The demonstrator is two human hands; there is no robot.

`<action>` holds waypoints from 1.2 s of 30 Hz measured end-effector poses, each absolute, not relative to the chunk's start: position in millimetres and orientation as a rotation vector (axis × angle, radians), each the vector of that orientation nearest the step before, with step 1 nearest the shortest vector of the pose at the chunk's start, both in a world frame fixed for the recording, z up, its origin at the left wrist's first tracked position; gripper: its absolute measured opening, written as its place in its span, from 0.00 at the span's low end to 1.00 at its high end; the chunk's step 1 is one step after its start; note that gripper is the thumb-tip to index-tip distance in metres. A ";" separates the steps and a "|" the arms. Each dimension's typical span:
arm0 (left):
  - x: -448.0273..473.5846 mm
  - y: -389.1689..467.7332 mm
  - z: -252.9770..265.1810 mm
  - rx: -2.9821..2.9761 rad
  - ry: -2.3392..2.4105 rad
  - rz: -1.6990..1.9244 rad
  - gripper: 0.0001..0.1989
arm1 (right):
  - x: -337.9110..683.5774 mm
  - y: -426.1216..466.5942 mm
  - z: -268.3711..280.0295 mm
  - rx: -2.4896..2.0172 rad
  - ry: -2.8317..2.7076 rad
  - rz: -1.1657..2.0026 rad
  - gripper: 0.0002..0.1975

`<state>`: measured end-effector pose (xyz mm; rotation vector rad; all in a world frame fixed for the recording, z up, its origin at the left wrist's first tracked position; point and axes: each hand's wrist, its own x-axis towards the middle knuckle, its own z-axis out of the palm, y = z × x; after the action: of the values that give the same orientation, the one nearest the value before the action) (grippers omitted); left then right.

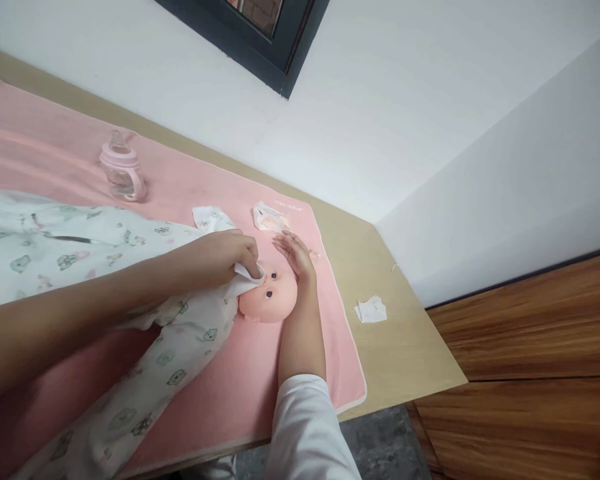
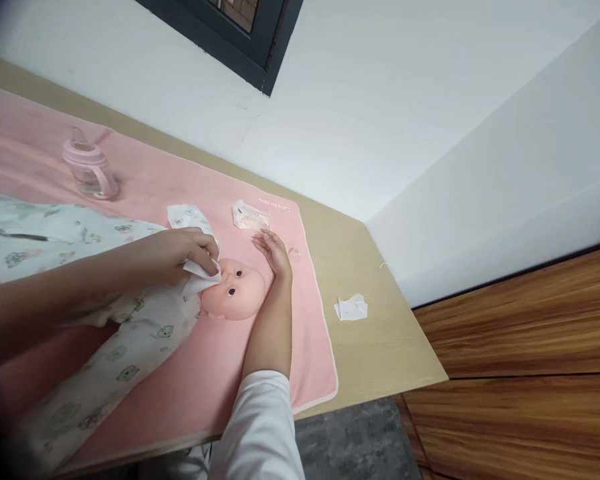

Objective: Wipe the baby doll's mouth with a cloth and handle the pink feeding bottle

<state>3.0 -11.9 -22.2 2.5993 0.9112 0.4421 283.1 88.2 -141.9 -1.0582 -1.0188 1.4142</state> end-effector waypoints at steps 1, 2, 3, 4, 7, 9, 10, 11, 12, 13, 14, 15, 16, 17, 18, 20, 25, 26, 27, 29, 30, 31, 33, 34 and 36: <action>3.0 -12.5 -22.4 2.596 0.912 0.439 0.27 | 283.3 87.4 -141.8 -1.052 -1.022 1.414 0.13; 3.0 -13.0 -22.6 2.593 0.912 0.433 0.28 | 283.5 86.6 -141.7 -1.043 -1.027 1.414 0.13; 3.0 -13.2 -22.9 2.592 0.911 0.428 0.29 | 283.8 85.8 -141.6 -1.030 -1.034 1.415 0.13; 2.9 -13.3 -23.2 2.593 0.908 0.423 0.30 | 284.1 85.1 -141.6 -1.015 -1.041 1.415 0.13; 3.2 -12.6 -24.3 2.609 0.902 0.431 0.29 | 285.3 84.5 -142.1 -0.986 -1.057 1.420 0.14; 3.5 -11.8 -25.4 2.622 0.905 0.462 0.28 | 285.8 85.2 -142.4 -0.990 -1.054 1.423 0.15; 3.7 -11.5 -26.1 2.626 0.906 0.478 0.27 | 285.9 85.6 -142.6 -0.994 -1.051 1.424 0.15; 4.0 -11.4 -26.8 2.627 0.906 0.491 0.27 | 286.0 86.0 -142.7 -0.998 -1.048 1.427 0.15; 4.2 -11.3 -27.6 2.622 0.905 0.501 0.26 | 286.0 86.3 -142.8 -1.001 -1.046 1.427 0.15; 4.4 -11.4 -28.4 2.615 0.903 0.507 0.25 | 286.0 86.5 -142.8 -1.002 -1.046 1.426 0.15; 4.7 -11.5 -29.0 2.607 0.900 0.509 0.25 | 285.9 86.6 -142.8 -1.003 -1.048 1.426 0.15; 4.9 -11.6 -29.5 2.603 0.899 0.511 0.24 | 285.9 86.7 -142.8 -1.003 -1.050 1.426 0.15; 5.1 -11.7 -29.7 2.604 0.897 0.512 0.23 | 285.9 86.8 -142.9 -1.002 -1.051 1.426 0.15; 5.4 -11.7 -29.7 2.609 0.895 0.513 0.23 | 285.9 86.9 -143.1 -1.001 -1.050 1.426 0.15; 5.6 -11.7 -29.5 2.616 0.897 0.513 0.23 | 286.0 87.0 -143.3 -1.000 -1.048 1.426 0.15; 6.0 -11.5 -28.3 2.632 0.904 0.504 0.22 | 286.3 87.3 -143.9 -1.002 -1.048 1.426 0.15; 6.7 -11.3 -24.5 2.637 0.919 0.466 0.21 | 286.7 88.3 -145.3 -1.020 -1.053 1.421 0.15; 6.7 -11.2 -24.2 2.635 0.922 0.462 0.21 | 286.7 88.6 -145.5 -1.020 -1.054 1.421 0.15; 6.7 -10.9 -24.1 2.632 0.925 0.461 0.22 | 286.7 88.8 -145.7 -1.017 -1.057 1.420 0.15; 6.5 -10.1 -24.6 2.628 0.929 0.467 0.23 | 286.5 89.0 -145.9 -1.008 -1.062 1.418 0.15; 6.4 -9.6 -25.1 2.625 0.930 0.467 0.23 | 286.4 89.0 -145.9 -1.003 -1.065 1.415 0.15; 6.3 -9.0 -25.6 2.624 0.931 0.466 0.23 | 286.3 88.9 -145.8 -1.001 -1.066 1.413 0.15; 6.1 -8.2 -26.5 2.629 0.929 0.455 0.23 | 286.1 88.4 -145.3 -1.006 -1.069 1.410 0.15; 6.1 -8.0 -26.9 2.631 0.924 0.445 0.23 | 286.0 88.2 -144.9 -1.013 -1.072 1.410 0.15; 6.2 -8.0 -27.5 2.636 0.925 0.445 0.23 | 285.9 87.7 -144.2 -1.027 -1.074 1.411 0.15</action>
<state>6.2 -8.0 -27.5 2.6364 0.9252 0.4445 285.9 87.7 -144.2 -1.0270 -1.0742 1.4114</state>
